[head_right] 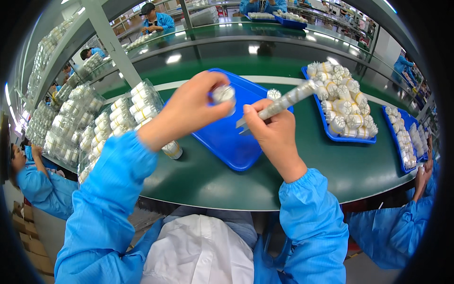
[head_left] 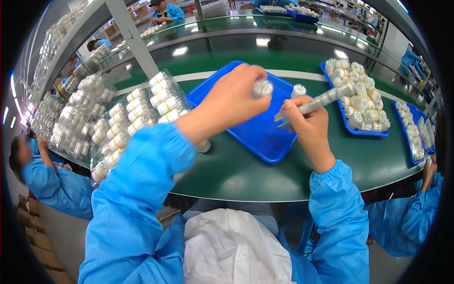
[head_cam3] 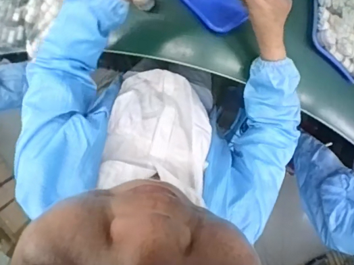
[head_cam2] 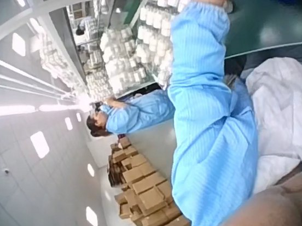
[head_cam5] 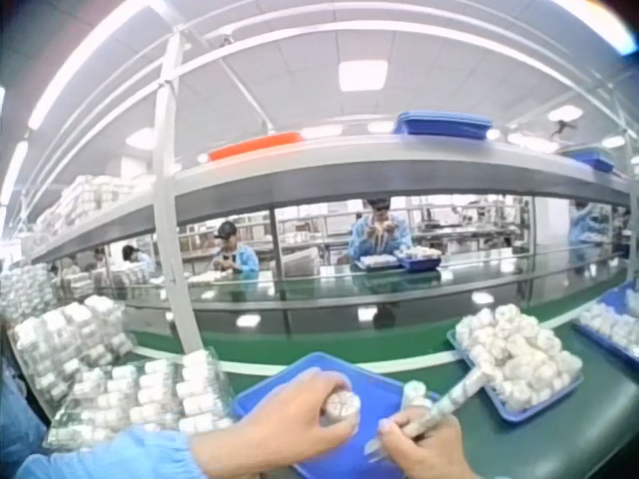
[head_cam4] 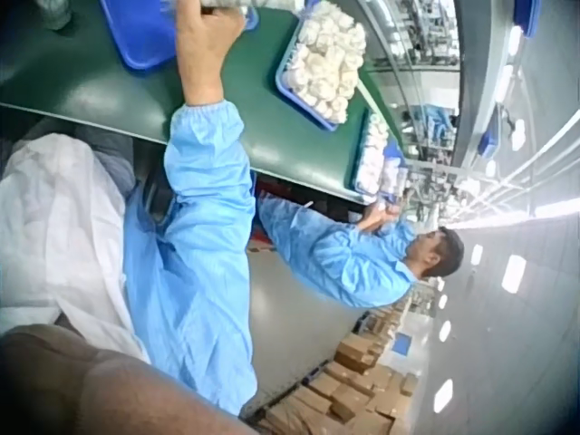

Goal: The person inserts a white cylindrical component into a small white circular base using a tool. They repeat this process for multiple units, placing the assembled items into a blue tray. The person also handles clear plastic packaging containing the components.

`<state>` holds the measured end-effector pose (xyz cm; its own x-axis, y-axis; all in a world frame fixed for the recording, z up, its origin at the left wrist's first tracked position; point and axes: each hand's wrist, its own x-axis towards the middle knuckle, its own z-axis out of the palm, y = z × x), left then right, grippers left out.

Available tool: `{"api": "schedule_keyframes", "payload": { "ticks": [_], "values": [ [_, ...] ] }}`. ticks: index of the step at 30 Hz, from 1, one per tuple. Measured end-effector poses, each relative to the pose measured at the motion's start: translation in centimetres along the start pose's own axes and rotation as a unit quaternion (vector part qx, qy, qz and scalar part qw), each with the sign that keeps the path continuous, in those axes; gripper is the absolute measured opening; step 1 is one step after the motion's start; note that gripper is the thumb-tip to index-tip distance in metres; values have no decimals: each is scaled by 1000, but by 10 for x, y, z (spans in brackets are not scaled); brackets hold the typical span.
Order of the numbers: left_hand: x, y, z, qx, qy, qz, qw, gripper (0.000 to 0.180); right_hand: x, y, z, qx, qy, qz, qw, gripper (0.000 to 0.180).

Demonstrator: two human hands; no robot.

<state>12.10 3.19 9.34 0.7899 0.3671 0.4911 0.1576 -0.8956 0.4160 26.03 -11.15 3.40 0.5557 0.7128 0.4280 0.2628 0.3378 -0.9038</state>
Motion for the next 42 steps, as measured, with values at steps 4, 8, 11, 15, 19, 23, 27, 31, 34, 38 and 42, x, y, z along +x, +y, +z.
{"api": "schedule_keyframes", "payload": {
  "ticks": [4, 8, 11, 15, 19, 23, 27, 31, 34, 38, 42],
  "values": [
    [-92, 11, -14, -70, -30, 13, 997, 37, -12, -4, 20, 27, -86, 33, 995, 15],
    [-144, 2, 16, -145, -3, -67, 987, 45, -30, -1, 40, 2, -162, 4, 987, 13],
    [-152, -7, 23, -156, 29, -41, 986, 47, -35, 2, 44, -62, -201, -4, 978, 13],
    [-151, -8, 25, -153, 29, -32, 987, 47, -35, 7, 45, -114, -187, -46, 975, 12],
    [-153, -7, 27, -117, 55, -16, 991, 53, -37, 11, 47, -135, -196, -94, 967, 13],
    [-153, -6, 26, -70, 24, -54, 996, 56, -39, 13, 45, -142, -205, -70, 966, 13],
    [-155, -7, 33, -115, 78, -30, 990, 50, -39, 7, 44, -78, -164, -32, 983, 14],
    [-155, -5, 31, -127, 80, -22, 988, 51, -35, 8, 42, -90, -171, -44, 980, 13],
    [-154, -5, 32, -116, 77, -4, 990, 51, -37, 11, 43, -118, -187, -57, 974, 14],
    [-150, -4, 27, -66, 71, 29, 995, 52, -39, 15, 45, -126, -191, -83, 970, 15],
    [-149, 2, 29, -55, 36, -59, 996, 51, -39, 16, 41, -114, -188, -20, 975, 14]
  ]
}}
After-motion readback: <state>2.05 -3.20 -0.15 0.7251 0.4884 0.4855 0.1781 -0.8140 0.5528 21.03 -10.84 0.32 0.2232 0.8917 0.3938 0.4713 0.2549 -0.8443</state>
